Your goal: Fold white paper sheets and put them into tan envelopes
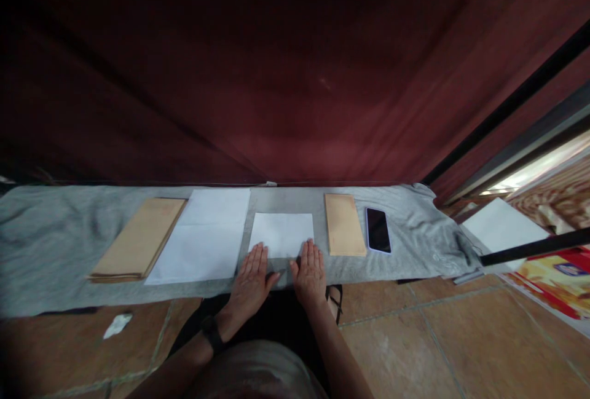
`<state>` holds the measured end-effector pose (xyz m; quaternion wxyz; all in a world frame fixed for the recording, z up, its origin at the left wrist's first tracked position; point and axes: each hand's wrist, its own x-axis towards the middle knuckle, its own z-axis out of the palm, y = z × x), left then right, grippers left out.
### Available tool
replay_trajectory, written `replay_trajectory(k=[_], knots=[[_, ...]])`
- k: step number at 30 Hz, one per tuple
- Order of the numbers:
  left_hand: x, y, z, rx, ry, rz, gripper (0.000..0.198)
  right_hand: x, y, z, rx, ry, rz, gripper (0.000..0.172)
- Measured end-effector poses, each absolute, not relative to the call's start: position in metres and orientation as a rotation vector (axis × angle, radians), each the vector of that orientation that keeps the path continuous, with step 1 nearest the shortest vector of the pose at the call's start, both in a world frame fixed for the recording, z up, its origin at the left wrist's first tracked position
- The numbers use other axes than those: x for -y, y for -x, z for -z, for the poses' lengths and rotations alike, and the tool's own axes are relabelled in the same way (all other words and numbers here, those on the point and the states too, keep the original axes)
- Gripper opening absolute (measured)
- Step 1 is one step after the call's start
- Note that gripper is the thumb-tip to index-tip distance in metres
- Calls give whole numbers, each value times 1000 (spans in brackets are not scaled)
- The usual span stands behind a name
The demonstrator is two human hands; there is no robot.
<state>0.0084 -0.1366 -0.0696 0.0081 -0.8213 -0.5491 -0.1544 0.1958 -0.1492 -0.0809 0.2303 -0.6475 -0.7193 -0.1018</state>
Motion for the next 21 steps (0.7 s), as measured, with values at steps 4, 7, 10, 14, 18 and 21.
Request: replay_trajectory(k=[4,7,10,14,18,21], knots=[[139,-5,71,1793,2504,499,73,152,-199,86,1927,1821,293,67],[135,-6,69,1830,2477,541,66,149,-200,88,1874,1851,245,64],[124,-14,62,1795,2526,572,59,139,-198,84,1842,1855,144,60],[96,-31,57,1711,2626,561,56,113,-188,69,1889,1798,3,55],[67,-43,61,1656,2712,465,56,84,-176,59,1999,1748,-88,52],[54,-45,65,1619,2749,393,60,69,-170,59,2081,1726,-110,49]])
